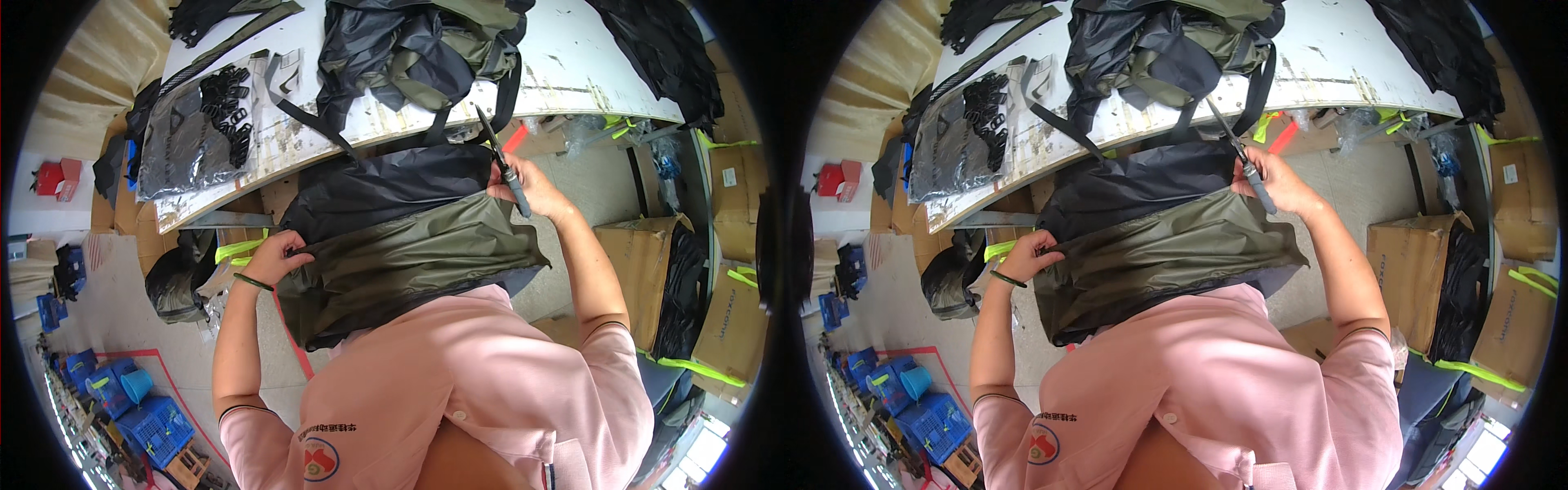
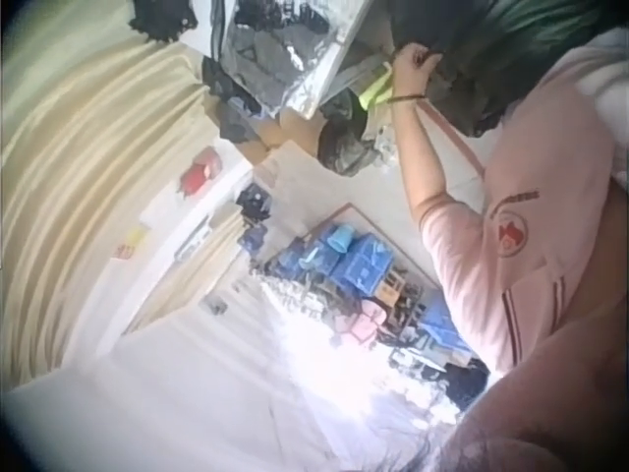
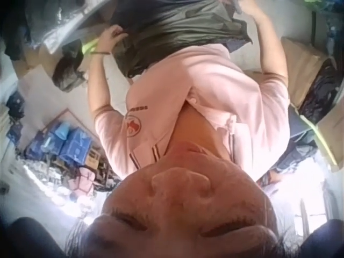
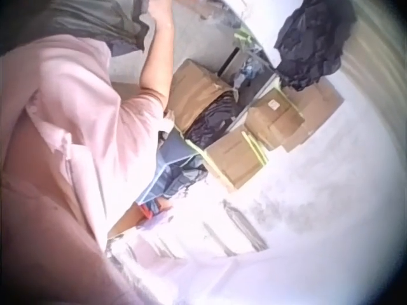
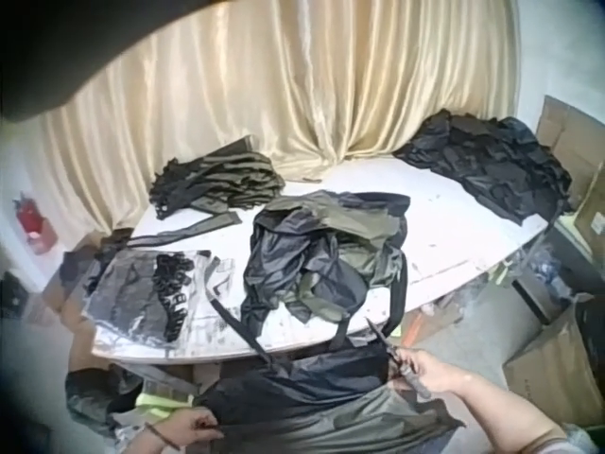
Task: The person is using scissors to cut and trim excess material from olive green and black fabric components of a backpack or tactical bag at a workshop table.
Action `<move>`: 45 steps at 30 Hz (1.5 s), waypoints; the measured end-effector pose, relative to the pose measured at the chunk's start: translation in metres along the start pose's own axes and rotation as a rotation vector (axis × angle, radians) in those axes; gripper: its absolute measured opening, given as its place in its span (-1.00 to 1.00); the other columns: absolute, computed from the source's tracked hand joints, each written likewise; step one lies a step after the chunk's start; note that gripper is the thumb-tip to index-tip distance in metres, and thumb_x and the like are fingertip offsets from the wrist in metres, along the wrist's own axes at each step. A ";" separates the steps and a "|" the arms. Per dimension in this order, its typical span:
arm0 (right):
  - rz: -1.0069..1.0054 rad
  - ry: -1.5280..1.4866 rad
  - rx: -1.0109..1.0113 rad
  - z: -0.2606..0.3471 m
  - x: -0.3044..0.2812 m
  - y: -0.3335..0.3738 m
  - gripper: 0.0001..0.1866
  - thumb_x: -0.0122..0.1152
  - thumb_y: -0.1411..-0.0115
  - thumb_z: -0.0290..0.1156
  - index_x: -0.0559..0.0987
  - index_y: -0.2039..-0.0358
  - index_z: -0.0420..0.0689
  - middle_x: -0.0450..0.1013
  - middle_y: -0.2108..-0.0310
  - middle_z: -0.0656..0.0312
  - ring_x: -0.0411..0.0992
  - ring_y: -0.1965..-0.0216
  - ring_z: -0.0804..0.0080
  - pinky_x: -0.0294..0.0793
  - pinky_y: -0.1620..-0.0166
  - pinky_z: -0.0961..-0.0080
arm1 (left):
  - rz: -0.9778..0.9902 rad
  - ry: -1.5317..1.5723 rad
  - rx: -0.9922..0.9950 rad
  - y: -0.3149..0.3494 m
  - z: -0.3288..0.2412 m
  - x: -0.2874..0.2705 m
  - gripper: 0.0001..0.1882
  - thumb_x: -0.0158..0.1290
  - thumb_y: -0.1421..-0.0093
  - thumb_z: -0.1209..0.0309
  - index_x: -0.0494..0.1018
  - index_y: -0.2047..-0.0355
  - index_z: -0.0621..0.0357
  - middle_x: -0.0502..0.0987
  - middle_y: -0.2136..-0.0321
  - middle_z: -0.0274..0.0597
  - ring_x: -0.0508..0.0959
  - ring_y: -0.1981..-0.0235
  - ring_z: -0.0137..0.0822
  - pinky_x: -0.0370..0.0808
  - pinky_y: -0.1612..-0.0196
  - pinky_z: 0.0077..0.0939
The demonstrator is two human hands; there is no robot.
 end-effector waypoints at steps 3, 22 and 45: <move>0.004 0.079 0.047 0.003 -0.008 0.004 -0.79 0.27 -0.04 -0.59 0.40 0.36 -0.15 0.35 0.48 0.42 0.32 0.41 0.69 0.37 0.31 0.67 | -0.028 -0.294 0.320 0.003 -0.039 -0.004 -0.78 0.26 0.01 0.47 0.39 0.54 0.18 0.41 0.52 -0.42 0.32 0.50 -0.61 0.28 0.43 -0.68; 0.042 -0.173 0.178 -0.032 0.002 0.008 -0.79 0.18 0.01 -0.58 0.40 0.33 -0.18 0.40 0.44 0.34 0.41 0.39 0.61 0.40 0.28 0.66 | -0.031 -0.196 0.772 -0.061 -0.192 0.112 -0.84 0.12 -0.05 0.41 0.45 0.36 0.18 0.49 0.42 -0.09 0.49 0.30 -0.09 0.42 0.21 -0.27; 0.144 0.990 -0.218 0.052 -0.020 0.054 -0.52 0.45 0.28 -0.15 0.39 0.49 -0.17 0.37 0.52 0.07 0.38 0.38 -0.04 0.34 0.33 0.19 | 0.568 0.497 0.218 -0.110 -0.157 0.196 -0.84 0.04 -0.22 0.46 0.47 0.22 0.27 0.51 0.38 -0.37 0.45 0.35 -0.61 0.40 0.24 -0.70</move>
Point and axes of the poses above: each hand's wrist, its own y-axis away from the middle knuckle, its own x-axis out of the palm, z = x × y, the point moved 10 cm from there along -y, towards the middle knuckle
